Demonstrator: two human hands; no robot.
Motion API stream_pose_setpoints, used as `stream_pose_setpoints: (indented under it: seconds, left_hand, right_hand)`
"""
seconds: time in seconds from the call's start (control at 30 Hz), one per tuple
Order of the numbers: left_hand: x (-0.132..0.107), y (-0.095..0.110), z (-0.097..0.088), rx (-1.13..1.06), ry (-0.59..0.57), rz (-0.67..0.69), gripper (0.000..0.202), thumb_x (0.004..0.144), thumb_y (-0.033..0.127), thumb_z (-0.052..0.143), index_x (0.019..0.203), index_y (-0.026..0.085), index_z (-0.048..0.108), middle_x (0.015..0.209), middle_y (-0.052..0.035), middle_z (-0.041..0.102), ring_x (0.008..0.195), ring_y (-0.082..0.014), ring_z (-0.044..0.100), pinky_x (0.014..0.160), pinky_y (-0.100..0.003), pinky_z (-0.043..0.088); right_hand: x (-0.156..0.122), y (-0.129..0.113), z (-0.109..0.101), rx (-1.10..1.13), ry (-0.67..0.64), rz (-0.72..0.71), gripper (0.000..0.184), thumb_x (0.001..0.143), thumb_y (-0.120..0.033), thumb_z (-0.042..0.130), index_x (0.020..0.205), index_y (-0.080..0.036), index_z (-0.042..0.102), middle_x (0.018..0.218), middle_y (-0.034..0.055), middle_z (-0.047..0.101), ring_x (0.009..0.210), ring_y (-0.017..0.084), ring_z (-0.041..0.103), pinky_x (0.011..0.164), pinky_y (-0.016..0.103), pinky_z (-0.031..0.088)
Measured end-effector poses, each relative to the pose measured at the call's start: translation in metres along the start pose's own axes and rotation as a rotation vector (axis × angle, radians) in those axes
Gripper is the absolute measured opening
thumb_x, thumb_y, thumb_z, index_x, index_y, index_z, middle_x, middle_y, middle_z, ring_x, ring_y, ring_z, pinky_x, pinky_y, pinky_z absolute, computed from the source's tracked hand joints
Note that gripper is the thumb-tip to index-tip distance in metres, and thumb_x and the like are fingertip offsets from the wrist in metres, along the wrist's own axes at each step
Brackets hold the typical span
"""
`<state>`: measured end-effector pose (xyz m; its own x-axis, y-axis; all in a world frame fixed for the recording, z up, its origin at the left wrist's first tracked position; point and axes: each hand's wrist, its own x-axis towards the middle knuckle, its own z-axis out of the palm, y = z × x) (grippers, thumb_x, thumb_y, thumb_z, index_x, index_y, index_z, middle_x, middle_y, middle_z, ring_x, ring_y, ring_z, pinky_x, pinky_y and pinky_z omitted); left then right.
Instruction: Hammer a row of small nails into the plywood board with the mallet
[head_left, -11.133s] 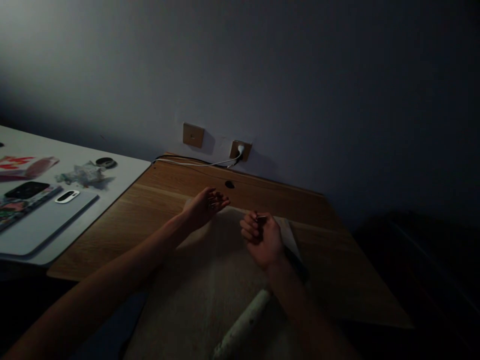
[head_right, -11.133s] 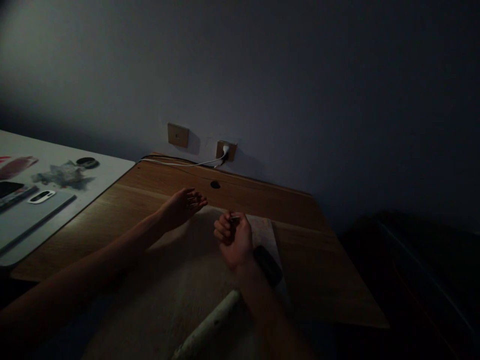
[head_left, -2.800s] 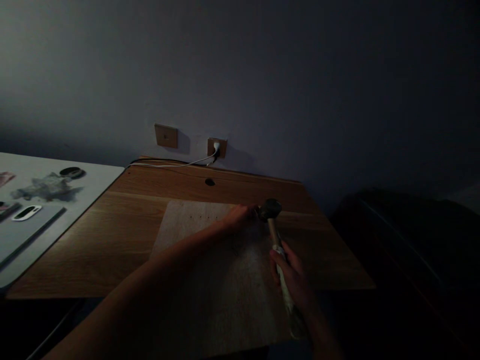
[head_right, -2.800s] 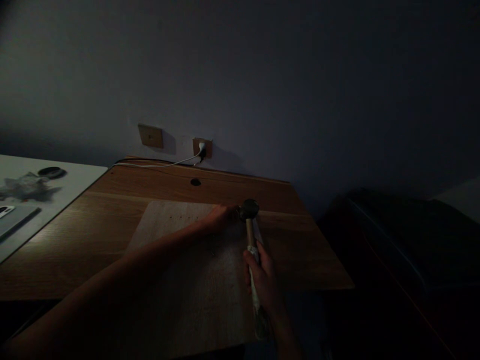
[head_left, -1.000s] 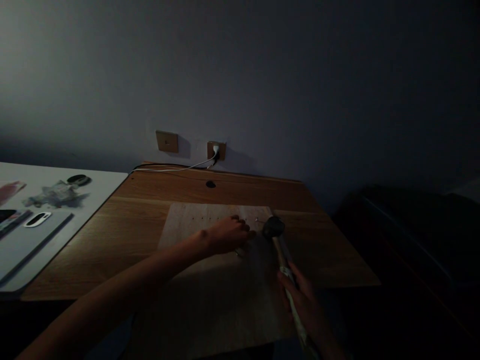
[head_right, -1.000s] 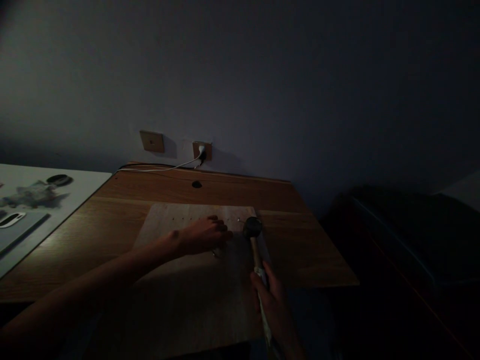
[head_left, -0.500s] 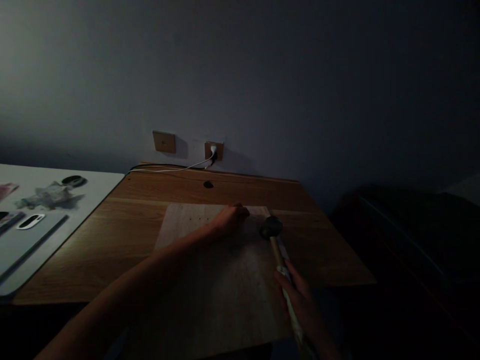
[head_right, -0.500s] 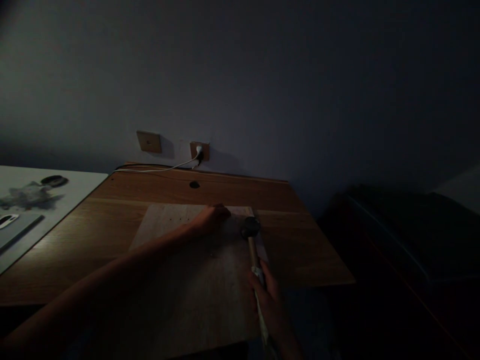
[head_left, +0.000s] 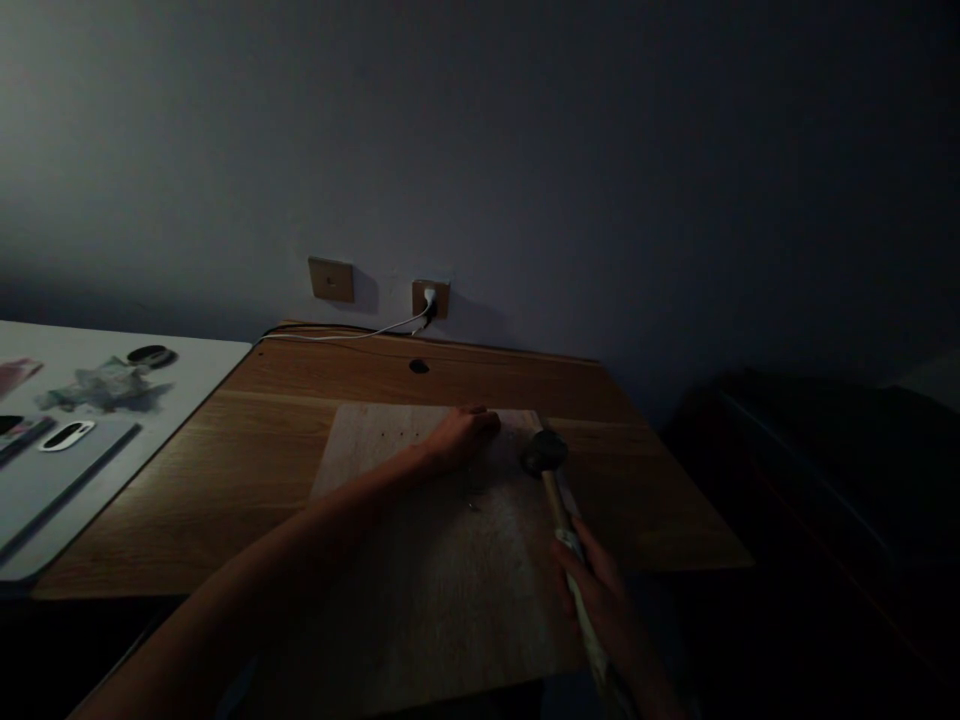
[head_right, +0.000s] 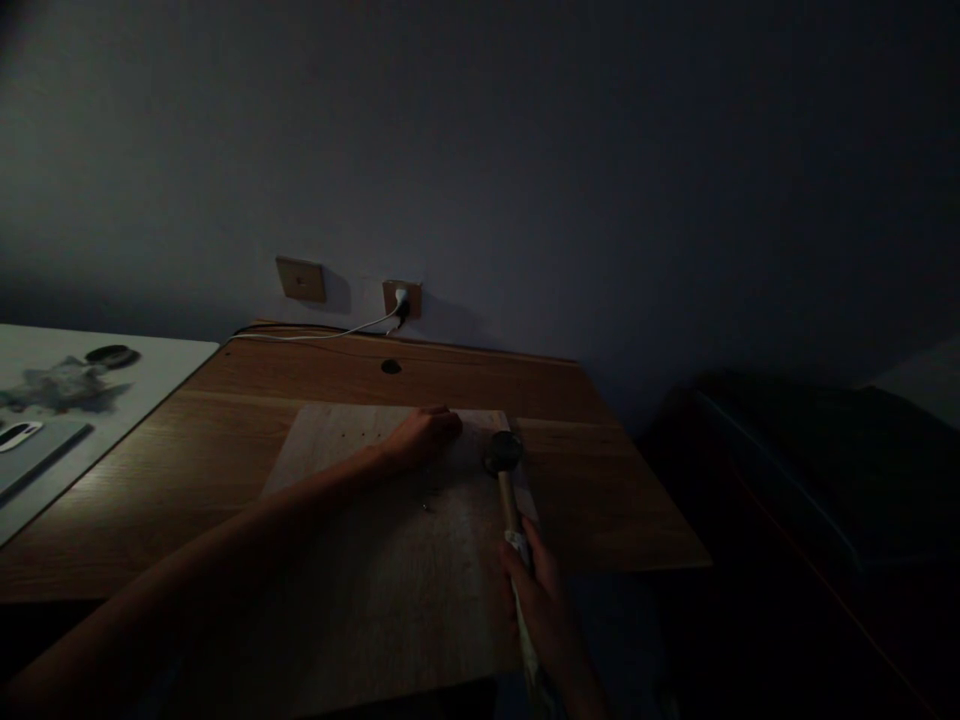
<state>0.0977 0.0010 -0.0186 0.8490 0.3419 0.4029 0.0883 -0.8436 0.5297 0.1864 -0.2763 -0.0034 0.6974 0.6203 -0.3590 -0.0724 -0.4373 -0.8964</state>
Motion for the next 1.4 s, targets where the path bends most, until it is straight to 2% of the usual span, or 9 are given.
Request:
stream_pose_setpoints:
  seconds: [0.13,0.27,0.4,0.53,0.7,0.8,0.93,1.1,1.4]
  left_hand:
    - [0.0,-0.004,0.003,0.004,-0.019,-0.034,0.02,0.087,0.009,0.055,0.095,0.017,0.071,0.092,-0.0057,0.07,0.088,-0.0175,0.065,0.084,-0.027,0.051]
    - [0.001,-0.006,0.006,-0.007,0.016,-0.114,0.031,0.086,0.008,0.057,0.112,0.019,0.069,0.103,-0.0062,0.073,0.093,-0.018,0.067,0.086,-0.027,0.051]
    - [0.001,-0.005,0.005,-0.037,0.031,-0.155,0.035,0.086,0.011,0.059,0.119,0.021,0.065,0.103,-0.0049,0.074,0.093,-0.0181,0.069,0.084,-0.027,0.052]
    - [0.001,-0.006,0.006,-0.084,0.042,-0.148,0.039,0.084,0.01,0.06,0.122,0.02,0.063,0.102,-0.0056,0.075,0.092,-0.0197,0.071,0.082,-0.027,0.053]
    - [0.001,-0.012,0.01,-0.124,0.076,-0.129,0.053,0.081,0.011,0.063,0.133,0.022,0.058,0.111,-0.0065,0.075,0.098,-0.0216,0.072,0.086,-0.029,0.053]
    - [0.0,-0.015,0.012,-0.176,0.074,-0.107,0.052,0.081,0.013,0.065,0.132,0.021,0.059,0.108,-0.0062,0.075,0.097,-0.0215,0.072,0.085,-0.029,0.054]
    - [0.0,-0.015,0.012,-0.184,0.074,-0.115,0.053,0.079,0.011,0.065,0.131,0.019,0.06,0.105,-0.0069,0.076,0.093,-0.0217,0.072,0.082,-0.029,0.053]
    - [0.001,-0.013,0.009,-0.158,0.058,-0.151,0.043,0.079,0.01,0.064,0.121,0.018,0.065,0.094,-0.0053,0.076,0.084,-0.0206,0.071,0.075,-0.026,0.051]
    - [0.001,-0.011,0.009,-0.174,0.064,-0.171,0.036,0.083,0.011,0.064,0.118,0.018,0.065,0.093,-0.0048,0.077,0.082,-0.0194,0.072,0.072,-0.026,0.05]
  right_hand:
    - [0.0,-0.006,0.002,-0.003,-0.009,-0.032,0.071,0.074,-0.058,0.074,0.135,-0.024,0.061,0.059,-0.0056,0.055,0.044,0.014,0.053,0.037,0.022,0.039]
    - [0.001,-0.024,0.01,-0.012,-0.123,-0.078,0.071,0.077,-0.061,0.07,0.136,-0.022,0.058,0.059,-0.0073,0.051,0.044,0.013,0.05,0.036,0.02,0.038]
    - [0.01,-0.039,0.025,-0.026,-0.213,-0.171,0.058,0.082,-0.058,0.065,0.127,-0.021,0.059,0.053,-0.0096,0.047,0.04,0.011,0.042,0.035,0.019,0.036]
    - [0.02,-0.043,0.038,-0.019,-0.27,-0.157,0.049,0.083,-0.055,0.066,0.117,-0.022,0.057,0.051,-0.0114,0.046,0.037,0.01,0.038,0.033,0.019,0.034]
    - [0.023,-0.044,0.042,-0.032,-0.287,-0.187,0.033,0.084,-0.053,0.064,0.097,-0.024,0.055,0.051,-0.0119,0.044,0.036,0.008,0.035,0.031,0.018,0.032]
    - [0.021,-0.045,0.041,-0.044,-0.295,-0.202,0.031,0.083,-0.051,0.065,0.092,-0.024,0.053,0.051,-0.0116,0.044,0.036,0.008,0.036,0.031,0.018,0.033]
    - [0.021,-0.045,0.042,-0.034,-0.272,-0.168,0.035,0.081,-0.052,0.066,0.097,-0.024,0.053,0.052,-0.0115,0.046,0.036,0.008,0.037,0.031,0.017,0.033]
    - [0.023,-0.044,0.043,-0.032,-0.278,-0.152,0.036,0.08,-0.053,0.067,0.095,-0.023,0.053,0.052,-0.0114,0.046,0.037,0.008,0.037,0.031,0.017,0.032]
    - [0.023,-0.044,0.042,-0.005,-0.28,-0.167,0.039,0.079,-0.053,0.069,0.099,-0.023,0.053,0.052,-0.0119,0.045,0.036,0.008,0.036,0.03,0.018,0.033]
